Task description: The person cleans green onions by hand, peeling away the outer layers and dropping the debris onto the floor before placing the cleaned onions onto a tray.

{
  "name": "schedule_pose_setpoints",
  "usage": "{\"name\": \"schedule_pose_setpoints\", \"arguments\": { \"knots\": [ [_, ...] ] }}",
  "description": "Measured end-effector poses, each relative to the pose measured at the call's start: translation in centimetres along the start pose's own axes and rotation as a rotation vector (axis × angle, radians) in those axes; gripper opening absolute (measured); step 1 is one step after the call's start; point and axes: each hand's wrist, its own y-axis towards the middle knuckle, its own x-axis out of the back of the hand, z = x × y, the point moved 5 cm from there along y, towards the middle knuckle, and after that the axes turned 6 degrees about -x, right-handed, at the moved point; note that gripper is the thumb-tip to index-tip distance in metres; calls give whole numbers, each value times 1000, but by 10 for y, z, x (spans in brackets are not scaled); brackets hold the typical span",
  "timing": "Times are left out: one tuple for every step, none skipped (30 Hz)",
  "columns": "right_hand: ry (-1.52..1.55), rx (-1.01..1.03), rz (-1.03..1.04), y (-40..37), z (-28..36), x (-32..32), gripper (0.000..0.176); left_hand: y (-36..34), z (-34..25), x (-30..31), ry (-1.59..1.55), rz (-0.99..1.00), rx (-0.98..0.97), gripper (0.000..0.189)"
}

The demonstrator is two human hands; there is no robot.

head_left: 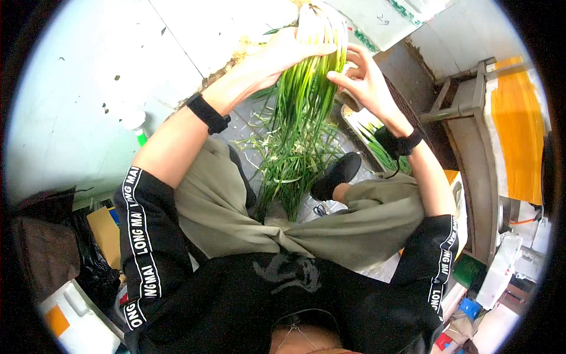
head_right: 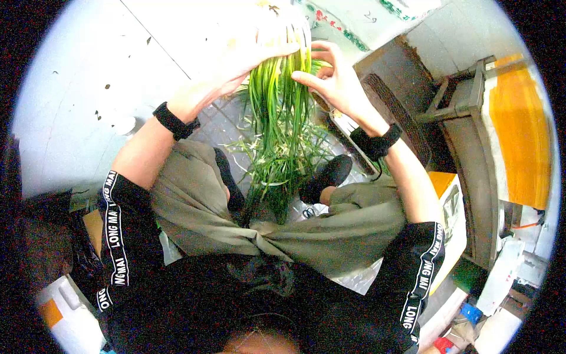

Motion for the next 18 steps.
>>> {"name": "schedule_pose_setpoints", "arguments": {
  "knots": [
    [-150,56,-97,-1,5,5,64,1,-1,2,3,-4,-9,35],
    [-299,112,-193,-5,17,7,65,1,-4,5,11,-48,-42,34],
    [-422,201,-255,-9,24,6,57,1,-7,8,19,-91,-75,33],
    [-544,288,-319,-12,31,6,50,4,-4,11,20,-95,-82,33],
    [-622,407,-323,-14,41,2,32,9,0,14,-33,-134,-87,31],
    [-657,369,-301,-16,46,-4,21,13,5,16,-87,-170,-91,30],
    [-701,386,-287,-13,43,-9,20,15,10,17,-92,-167,-95,30],
    [-744,400,-276,-11,40,-13,20,16,11,18,-86,-181,-87,29],
    [-785,338,-268,-10,39,-17,21,15,11,18,-78,-192,-82,29],
    [-786,336,-270,-8,39,-20,22,15,12,15,-76,-184,-85,29],
    [-825,330,-263,-6,39,-23,24,13,10,13,-68,-221,-120,28],
    [-864,325,-256,-4,39,-24,26,12,8,12,-59,-258,-157,28],
    [-864,325,-260,-2,40,-22,26,14,6,10,-58,-255,-158,28],
    [-889,326,-240,-1,39,-23,28,14,5,11,-28,-271,-195,27],
    [-914,327,-220,0,40,-24,30,13,4,12,2,-287,-232,26],
    [-914,329,-219,1,41,-24,30,14,4,11,2,-290,-234,26],
    [-939,302,-203,3,41,-25,30,14,3,11,55,-300,-264,27],
    [-964,274,-188,4,40,-27,29,13,2,12,108,-311,-294,28]
  ]
}}
